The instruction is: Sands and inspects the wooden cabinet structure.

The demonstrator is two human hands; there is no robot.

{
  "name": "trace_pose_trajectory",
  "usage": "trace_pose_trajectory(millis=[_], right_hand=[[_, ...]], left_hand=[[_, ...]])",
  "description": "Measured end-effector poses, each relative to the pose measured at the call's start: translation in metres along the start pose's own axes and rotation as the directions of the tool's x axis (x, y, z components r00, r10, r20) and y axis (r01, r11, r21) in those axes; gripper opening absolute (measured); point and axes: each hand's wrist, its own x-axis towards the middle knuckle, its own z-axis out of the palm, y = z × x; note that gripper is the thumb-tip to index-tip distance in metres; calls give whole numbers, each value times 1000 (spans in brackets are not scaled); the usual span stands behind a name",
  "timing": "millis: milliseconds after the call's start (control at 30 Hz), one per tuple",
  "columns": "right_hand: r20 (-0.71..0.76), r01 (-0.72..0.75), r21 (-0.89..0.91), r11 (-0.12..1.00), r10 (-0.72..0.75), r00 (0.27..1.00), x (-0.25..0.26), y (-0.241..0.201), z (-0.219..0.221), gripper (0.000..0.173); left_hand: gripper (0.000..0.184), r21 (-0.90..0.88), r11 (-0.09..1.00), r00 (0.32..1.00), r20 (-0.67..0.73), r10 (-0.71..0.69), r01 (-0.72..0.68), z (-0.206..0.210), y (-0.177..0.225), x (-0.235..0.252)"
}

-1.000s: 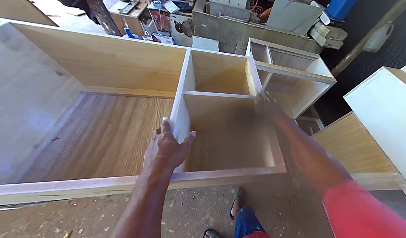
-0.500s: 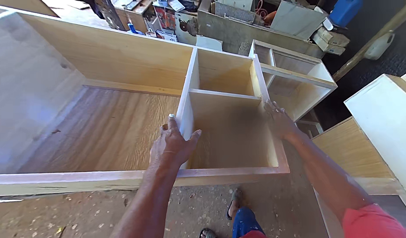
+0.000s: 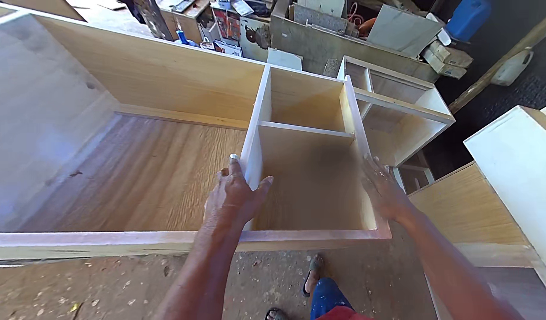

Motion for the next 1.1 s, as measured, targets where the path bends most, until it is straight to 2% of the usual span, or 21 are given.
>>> trace_pose_trajectory(millis=[67,233,333,433,533,600,667,767,867,933,1000,1067,1100], right_hand=[[33,-27,-8,1000,27,999,16,1,-2,64],[-17,-132,-24,991,132,991,161,21,-5,68],[-30,-186,-47,981,185,982,217,21,-15,66],[-20,-149,-28,988,149,989,194,23,-11,66],[-32,-22,14,1000,22,999,111,18,-9,65],[-30,21,-20,1000,-22,999,51,12,-6,61],[-13,11,-73,997,-11,1000,24,6,-5,59],[41,-32,-76,997,35,999,67,11,-6,66],[-49,-135,-29,990,134,990,152,24,-3,69],[-46,-229,-21,973,228,973,187,20,-10,67],[-32,-223,-11,975,223,974,184,18,-9,66],[-33,-129,15,992,130,991,138,16,-6,66],[-34,-74,20,997,75,997,99,13,-5,66]], left_hand=[[99,1,1000,1000,5,-4,4,0,1,0],[100,31,999,1000,-1,-28,28,0,1,5],[99,61,997,999,-15,-40,40,1,3,6],[98,59,998,999,-29,-23,24,3,-1,0],[98,27,1000,1000,-21,0,0,1,-2,-4],[99,21,1000,1000,-11,11,-11,0,0,-5],[97,13,1000,1000,-11,16,-16,-1,3,-7],[99,39,999,1000,-11,3,-2,-1,4,-3],[99,48,999,1000,1,-8,8,1,2,4],[98,58,998,1000,17,-16,15,0,3,5],[98,66,998,999,33,-22,20,-3,2,3],[99,51,999,999,33,-12,10,-5,-1,1],[100,45,999,999,38,-9,7,-5,-1,-1]])
